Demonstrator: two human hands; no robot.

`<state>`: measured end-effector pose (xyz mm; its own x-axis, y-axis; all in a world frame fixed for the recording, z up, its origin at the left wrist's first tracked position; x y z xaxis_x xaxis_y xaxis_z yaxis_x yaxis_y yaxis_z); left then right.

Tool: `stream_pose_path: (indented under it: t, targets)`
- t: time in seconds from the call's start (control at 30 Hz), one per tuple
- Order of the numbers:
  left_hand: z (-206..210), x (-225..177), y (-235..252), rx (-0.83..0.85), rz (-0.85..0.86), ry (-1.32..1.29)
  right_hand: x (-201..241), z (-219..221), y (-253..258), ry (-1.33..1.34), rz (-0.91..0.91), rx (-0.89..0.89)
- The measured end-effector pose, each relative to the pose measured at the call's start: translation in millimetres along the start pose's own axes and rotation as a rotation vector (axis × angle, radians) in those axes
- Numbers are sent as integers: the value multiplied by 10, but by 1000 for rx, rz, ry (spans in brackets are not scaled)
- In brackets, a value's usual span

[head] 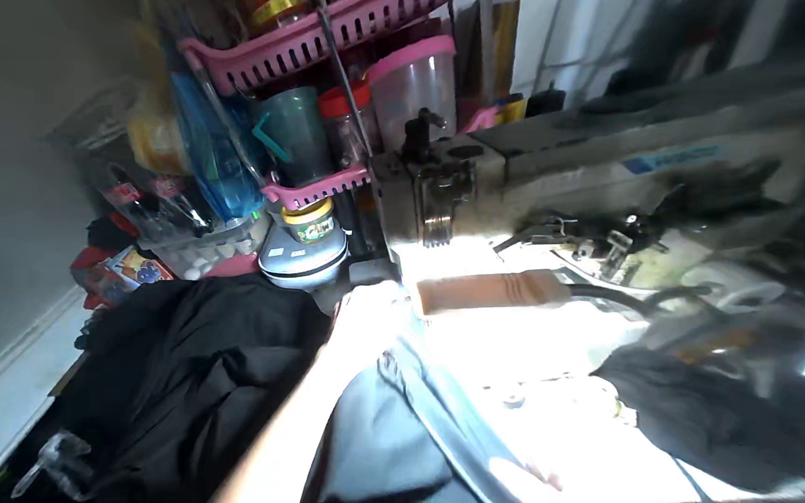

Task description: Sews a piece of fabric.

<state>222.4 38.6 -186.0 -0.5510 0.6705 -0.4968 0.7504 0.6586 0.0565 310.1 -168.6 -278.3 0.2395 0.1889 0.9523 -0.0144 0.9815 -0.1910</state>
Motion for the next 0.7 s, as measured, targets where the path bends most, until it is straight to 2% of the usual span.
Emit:
stream_pose_path:
  t: [0.1, 0.17, 0.33, 0.4, 0.5, 0.57, 0.6, 0.63, 0.67, 0.7]
  targets:
    - [30, 39, 131, 46, -182, 51, 51, -151, 210, -88, 63, -84]
    - [-22, 30, 169, 47, -176, 39, 108, -120, 295, -82, 76, -103]
    - [-156, -205, 277, 40, 70, 33, 122, -23, 286, -25, -4, -96]
    - [-31, -78, 525, -63, 288, 123, 108, -54, 297, -13, 12, -104]
    - [161, 117, 765, -60, 360, 228, 96, -99, 299, 12, 2, -122]
    - [159, 45, 729, -45, 323, 341, 104, -96, 305, 22, 5, -119]
    - [145, -35, 693, 48, 220, 418, 86, -101, 326, 26, 5, -112]
    - [161, -70, 680, 308, -44, 450, 55, -109, 357, 31, 0, -105]
    - [135, -55, 690, 24, 258, 450, 9, -119, 396, 34, -16, -89]
    - [149, 12, 722, -91, 407, 390, -19, -121, 419, 41, -25, -81]
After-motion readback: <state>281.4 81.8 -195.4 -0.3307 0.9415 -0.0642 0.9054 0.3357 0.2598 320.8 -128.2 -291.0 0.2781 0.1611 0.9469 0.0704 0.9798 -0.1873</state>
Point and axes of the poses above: each hand's wrist, its own y-axis towards the middle knuckle, its own z-axis out of the palm, x = y × z, the point moved 10 cm from there along y, towards the middle knuckle, and after that the axes turned 11 degrees about x, right-handed, at the moved point
